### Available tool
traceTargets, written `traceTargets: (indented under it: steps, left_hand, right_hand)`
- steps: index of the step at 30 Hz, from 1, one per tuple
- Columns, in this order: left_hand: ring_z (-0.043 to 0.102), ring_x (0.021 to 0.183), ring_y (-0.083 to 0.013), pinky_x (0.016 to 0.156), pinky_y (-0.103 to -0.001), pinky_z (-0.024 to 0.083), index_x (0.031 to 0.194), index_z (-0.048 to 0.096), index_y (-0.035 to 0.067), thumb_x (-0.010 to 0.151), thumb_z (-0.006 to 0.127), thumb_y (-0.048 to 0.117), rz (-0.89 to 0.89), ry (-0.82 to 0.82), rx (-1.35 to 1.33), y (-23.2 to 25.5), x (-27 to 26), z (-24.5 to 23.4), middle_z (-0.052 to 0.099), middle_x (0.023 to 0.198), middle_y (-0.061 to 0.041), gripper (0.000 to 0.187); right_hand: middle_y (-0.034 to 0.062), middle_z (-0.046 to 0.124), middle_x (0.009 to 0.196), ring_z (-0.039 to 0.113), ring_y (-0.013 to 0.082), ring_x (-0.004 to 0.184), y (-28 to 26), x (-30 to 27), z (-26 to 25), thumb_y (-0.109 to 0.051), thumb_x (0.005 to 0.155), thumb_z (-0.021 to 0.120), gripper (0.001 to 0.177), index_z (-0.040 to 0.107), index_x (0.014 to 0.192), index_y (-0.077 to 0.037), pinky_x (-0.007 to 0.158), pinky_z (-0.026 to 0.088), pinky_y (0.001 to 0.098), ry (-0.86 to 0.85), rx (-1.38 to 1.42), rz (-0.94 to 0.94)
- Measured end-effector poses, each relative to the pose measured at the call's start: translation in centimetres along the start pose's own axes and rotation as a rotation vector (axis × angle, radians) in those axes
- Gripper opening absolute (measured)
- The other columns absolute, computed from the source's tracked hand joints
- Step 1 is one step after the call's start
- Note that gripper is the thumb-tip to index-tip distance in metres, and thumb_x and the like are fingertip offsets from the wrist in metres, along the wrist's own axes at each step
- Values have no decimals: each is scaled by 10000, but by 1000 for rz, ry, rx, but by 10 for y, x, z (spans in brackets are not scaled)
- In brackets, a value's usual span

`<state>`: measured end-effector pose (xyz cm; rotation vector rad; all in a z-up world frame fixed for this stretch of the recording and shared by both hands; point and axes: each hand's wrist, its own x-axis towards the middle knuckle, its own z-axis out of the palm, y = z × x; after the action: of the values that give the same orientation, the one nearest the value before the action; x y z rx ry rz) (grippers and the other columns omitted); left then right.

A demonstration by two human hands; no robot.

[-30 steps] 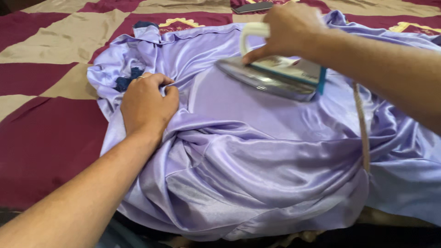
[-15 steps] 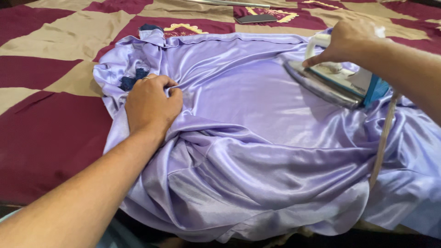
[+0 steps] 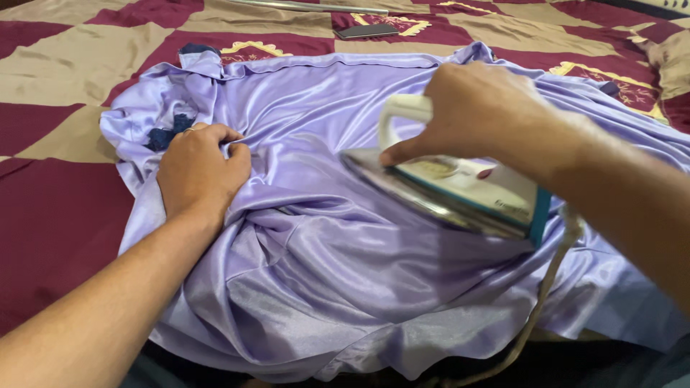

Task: The person irons a light purple satin garment laid out on a bed. They use a steam iron in their right hand to smooth the fabric while holding and adjusting the material with their left hand. The person remains seated on the bed throughout the process.

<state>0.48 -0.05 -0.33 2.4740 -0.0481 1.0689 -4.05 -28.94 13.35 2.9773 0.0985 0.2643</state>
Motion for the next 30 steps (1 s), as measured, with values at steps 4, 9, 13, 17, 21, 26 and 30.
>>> traceTargets:
  steps: [4,9,13,17,21,26,30]
  left_hand:
    - [666,953,-376,812,-501,523,944,806,118,839,672,248,-18,-8,5,-2,0,0,726,1030,-138,214]
    - [669,956,-368,809,-494,526,956,800,113,848,668,235,-13,-12,-10,-2,0,1,728,1037,-131,209]
    - [670,964,-365,811,-490,526,937,803,110,830,674,223,-2,-3,-16,-2,0,-1,725,1039,-134,202]
    - [664,956,-366,819,-489,521,927,803,113,828,681,235,-21,-4,-28,0,1,-3,728,1031,-129,199]
    - [662,971,-359,830,-488,518,912,799,111,828,675,230,-25,-5,-40,1,1,-3,726,1022,-127,191]
    - [662,968,-357,838,-485,520,901,796,109,828,665,221,-25,2,-40,1,1,-3,727,1029,-119,188]
    - [662,965,-363,827,-487,522,885,798,105,822,669,222,-17,18,-21,-1,2,0,728,1017,-122,185]
  right_hand:
    - [157,751,797,751,317,694,-41,-19,-10,-681,571,863,728,781,952,-66,674,582,440,61,113,-96]
    - [163,740,799,720,328,744,-56,0,-1,-696,582,890,721,791,928,-72,670,555,468,213,97,-230]
    - [162,733,797,727,337,738,-45,46,15,-747,573,872,760,781,930,-82,657,547,482,225,93,-224]
    - [181,725,804,723,352,735,-13,105,41,-847,570,848,884,768,847,-11,645,551,477,222,-17,-114]
    - [199,731,771,701,328,690,51,166,76,-865,629,793,935,744,826,48,615,545,460,243,-143,-112]
    - [195,686,858,650,313,714,150,219,117,-855,459,865,1153,726,1141,65,557,510,427,622,-172,-314]
    - [201,696,769,698,341,705,171,216,113,-854,551,830,981,774,874,71,616,537,440,184,-152,64]
